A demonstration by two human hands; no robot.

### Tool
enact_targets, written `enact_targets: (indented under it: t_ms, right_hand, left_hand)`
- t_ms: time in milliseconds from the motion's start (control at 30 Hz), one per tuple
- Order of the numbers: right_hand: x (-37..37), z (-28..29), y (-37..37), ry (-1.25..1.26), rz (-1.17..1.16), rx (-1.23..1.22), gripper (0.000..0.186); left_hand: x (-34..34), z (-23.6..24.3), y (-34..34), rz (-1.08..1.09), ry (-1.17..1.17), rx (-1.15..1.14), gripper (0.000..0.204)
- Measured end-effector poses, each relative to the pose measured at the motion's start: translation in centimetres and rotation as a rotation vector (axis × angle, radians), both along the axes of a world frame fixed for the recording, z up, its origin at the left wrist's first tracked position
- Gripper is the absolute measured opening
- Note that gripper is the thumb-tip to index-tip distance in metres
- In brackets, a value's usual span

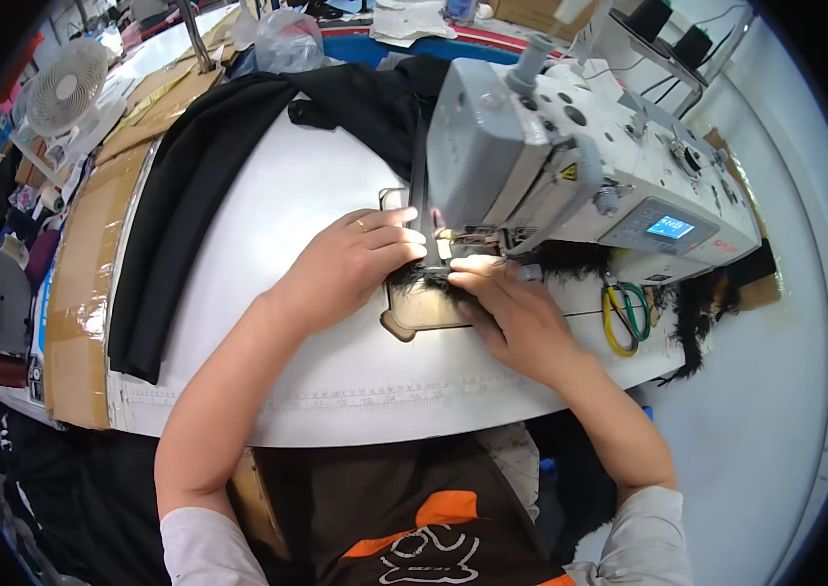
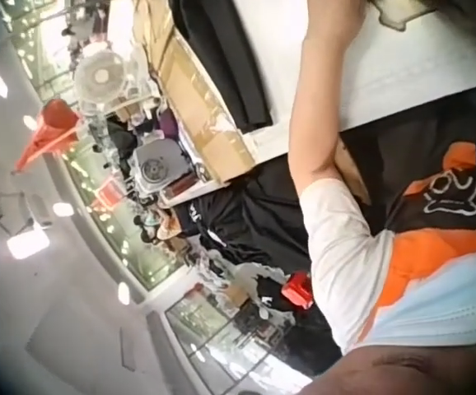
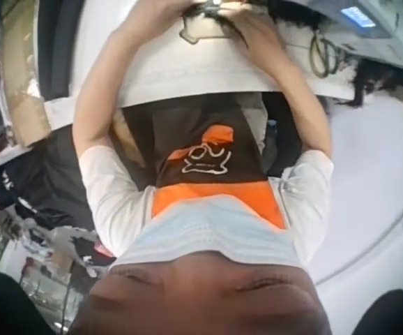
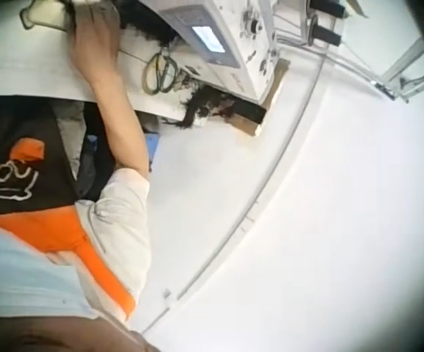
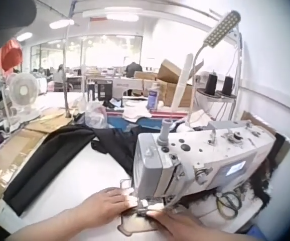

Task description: Sewing a black fur trim onto a black fabric garment using an industrial sewing machine.

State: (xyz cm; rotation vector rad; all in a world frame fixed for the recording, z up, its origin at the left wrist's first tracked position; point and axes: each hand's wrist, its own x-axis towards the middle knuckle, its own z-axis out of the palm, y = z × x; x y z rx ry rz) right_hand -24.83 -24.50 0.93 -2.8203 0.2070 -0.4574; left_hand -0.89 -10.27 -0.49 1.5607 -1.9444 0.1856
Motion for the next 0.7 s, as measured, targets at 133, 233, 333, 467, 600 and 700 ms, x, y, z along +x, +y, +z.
enact_targets:
  t_ms: [133,233,333,467,600,700]
  right_hand:
    - [0.6,0.4,1.1,-0.043,-0.008,-0.086,0.026]
    - [1.1,0.4,2.6,-0.061,-0.089,0.043,0.022]
    - [2.7,-0.1,4.3,-0.167,-0.203,0.232,0.026]
    - [4.3,-0.9,5.4,-0.184,-0.291,0.117,0.032]
    - [4.5,-1.5,5.8,-0.162,-0.351,0.135,0.033]
    - [4.4,-1.6,6.0,-0.18,-0.337,0.129,0.034]
  left_hand:
    - [0.1,0.6,0.3,-0.097,0.077,0.101,0.029]
    - [0.2,-0.1,0.2,-0.116,0.001,0.065,0.028]
    - [0.2,-0.2,0.3,-0.107,0.031,0.062,0.027]
    - [0.2,-0.6,0.0,-0.107,0.043,0.046,0.027]
    - [0.1,-0.6,0.1,-0.094,0.102,0.038,0.026]
    - [0.1,-0.8,0.1,-0.083,0.131,0.053,0.024]
